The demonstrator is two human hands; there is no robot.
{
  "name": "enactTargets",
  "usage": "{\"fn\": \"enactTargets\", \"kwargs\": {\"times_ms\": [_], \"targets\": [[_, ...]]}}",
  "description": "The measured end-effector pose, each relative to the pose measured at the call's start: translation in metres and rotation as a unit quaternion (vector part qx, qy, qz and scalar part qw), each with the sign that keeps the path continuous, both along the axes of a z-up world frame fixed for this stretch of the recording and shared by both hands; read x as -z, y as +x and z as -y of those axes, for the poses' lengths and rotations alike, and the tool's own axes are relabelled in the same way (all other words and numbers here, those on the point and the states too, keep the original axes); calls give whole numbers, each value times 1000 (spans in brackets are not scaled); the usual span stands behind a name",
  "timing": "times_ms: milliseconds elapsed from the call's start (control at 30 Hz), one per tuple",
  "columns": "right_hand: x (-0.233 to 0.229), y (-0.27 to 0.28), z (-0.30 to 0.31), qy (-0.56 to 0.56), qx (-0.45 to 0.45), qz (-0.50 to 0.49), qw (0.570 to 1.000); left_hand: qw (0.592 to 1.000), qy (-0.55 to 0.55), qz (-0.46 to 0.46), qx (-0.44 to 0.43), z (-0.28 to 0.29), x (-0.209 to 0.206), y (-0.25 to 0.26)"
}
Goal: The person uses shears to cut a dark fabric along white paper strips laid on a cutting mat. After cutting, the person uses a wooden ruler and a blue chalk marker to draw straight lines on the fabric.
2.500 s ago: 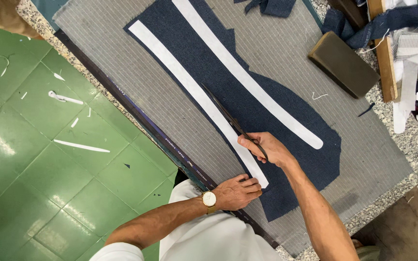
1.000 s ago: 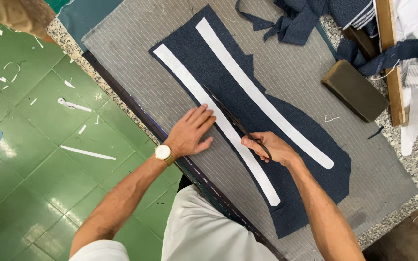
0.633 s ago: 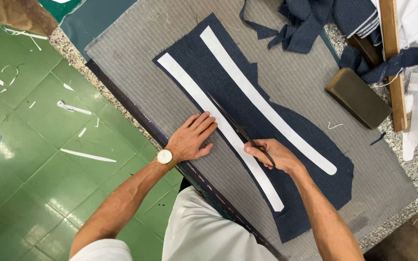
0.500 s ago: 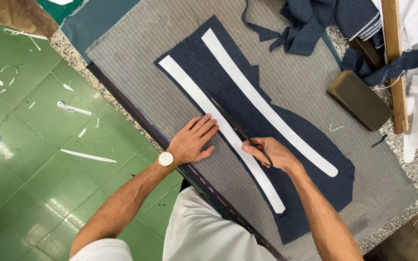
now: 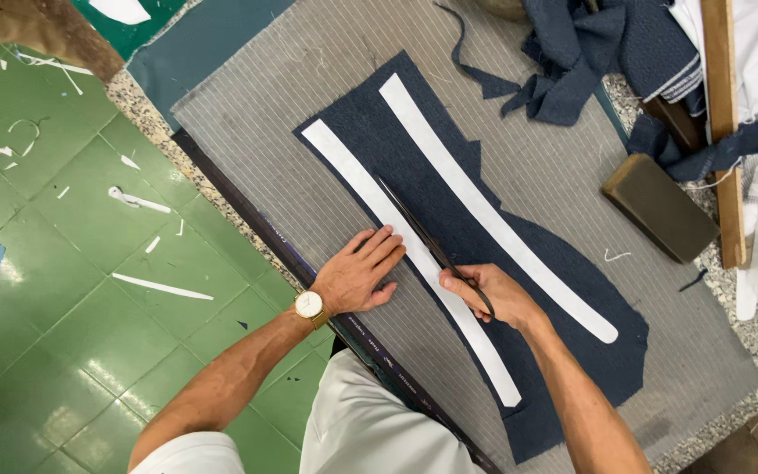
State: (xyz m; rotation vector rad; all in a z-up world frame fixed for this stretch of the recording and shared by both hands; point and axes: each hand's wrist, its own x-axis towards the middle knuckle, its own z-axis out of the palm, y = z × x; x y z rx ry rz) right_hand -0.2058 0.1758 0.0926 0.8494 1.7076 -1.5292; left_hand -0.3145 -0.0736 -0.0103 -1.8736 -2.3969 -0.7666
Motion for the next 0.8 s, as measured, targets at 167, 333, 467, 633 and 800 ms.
{"fn": "enactTargets", "kwargs": {"times_ms": [167,333,467,633,800], "targets": [[9,-9,0,0,-9,2,1000,1000,-2,-3,-2,1,2,0],[15,-26,4,0,-22,-17,1000,1000,-4,0,-3,0,0,0],[20,-33,7,-2,-23,-22,999,1000,-9,-5,-5,1,2,-1],[0,-41,11,-3,-9,-27,1000,1000,-11,-9,-7,0,0,-1],[15,-37,8,-10,-10,-19,1000,1000,-1,-8,-7,0,0,-1]]}}
